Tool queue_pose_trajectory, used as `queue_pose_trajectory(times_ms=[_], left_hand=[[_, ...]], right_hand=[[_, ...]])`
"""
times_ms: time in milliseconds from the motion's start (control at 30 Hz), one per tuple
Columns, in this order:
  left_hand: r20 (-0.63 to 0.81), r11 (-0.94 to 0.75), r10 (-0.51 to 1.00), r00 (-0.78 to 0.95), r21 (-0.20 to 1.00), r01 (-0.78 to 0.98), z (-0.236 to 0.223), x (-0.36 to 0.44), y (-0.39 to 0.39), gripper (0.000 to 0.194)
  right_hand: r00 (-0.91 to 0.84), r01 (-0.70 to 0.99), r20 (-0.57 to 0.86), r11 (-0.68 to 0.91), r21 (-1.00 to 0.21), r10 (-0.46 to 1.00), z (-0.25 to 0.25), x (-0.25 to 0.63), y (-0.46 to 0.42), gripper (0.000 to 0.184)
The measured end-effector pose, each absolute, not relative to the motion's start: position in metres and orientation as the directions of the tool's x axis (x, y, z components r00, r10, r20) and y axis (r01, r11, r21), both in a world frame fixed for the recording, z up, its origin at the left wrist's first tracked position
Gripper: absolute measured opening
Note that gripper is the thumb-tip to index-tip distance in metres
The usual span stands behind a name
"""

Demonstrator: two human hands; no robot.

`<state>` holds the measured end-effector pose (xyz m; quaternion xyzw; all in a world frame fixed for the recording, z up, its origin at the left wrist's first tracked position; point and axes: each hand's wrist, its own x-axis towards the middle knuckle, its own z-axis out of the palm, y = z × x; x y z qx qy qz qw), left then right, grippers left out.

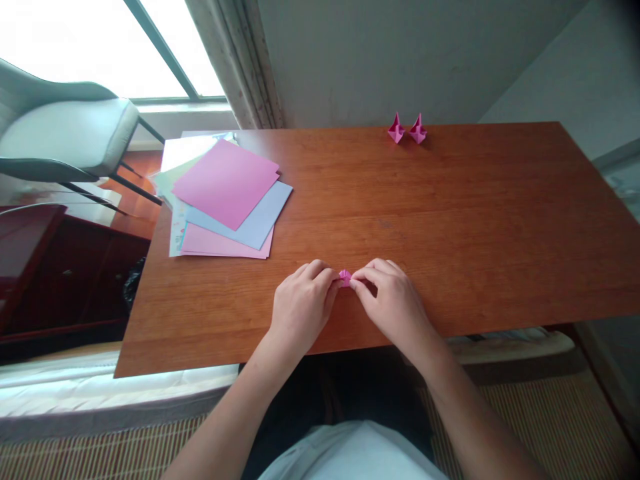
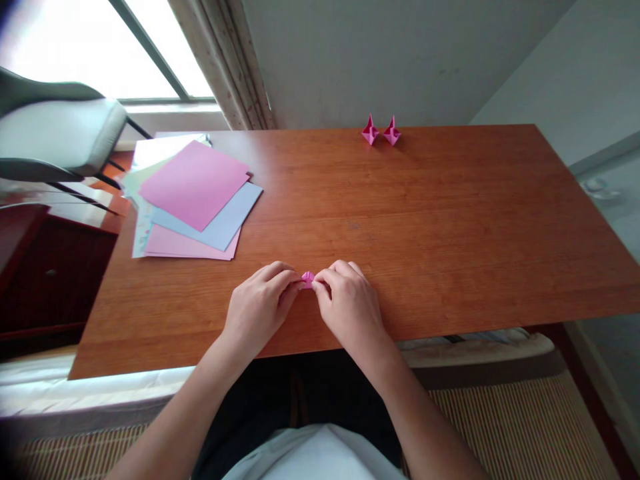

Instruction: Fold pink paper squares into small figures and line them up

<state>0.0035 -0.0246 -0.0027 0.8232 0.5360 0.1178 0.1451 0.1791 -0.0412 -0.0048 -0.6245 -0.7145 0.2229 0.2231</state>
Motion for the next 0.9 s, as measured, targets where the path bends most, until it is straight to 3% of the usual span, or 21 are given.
queue_pose_trajectory(times_ms=[267,667,900], left_hand=[[0.001,-0.383,0.914,0.406,0.332,0.862,0.003,0.006,-0.021,0.024],[0.01,-0.354,0.931,0.364,0.262,0.898,0.0,0.011,-0.026,0.015],[-0.007,-0.315,0.942,0.334,0.317,0.894,-0.001,0.01,-0.022,0.013]], right_hand=[[-0.12,0.761,-0.025,0.076,-0.644,0.992,-0.002,0.183,-0.033,0.014],[-0.165,0.815,-0.038,0.115,-0.568,0.986,-0.003,0.182,-0.029,0.02],[-0.138,0.844,-0.051,0.09,-0.529,0.989,0.0,0.178,-0.032,0.016]])
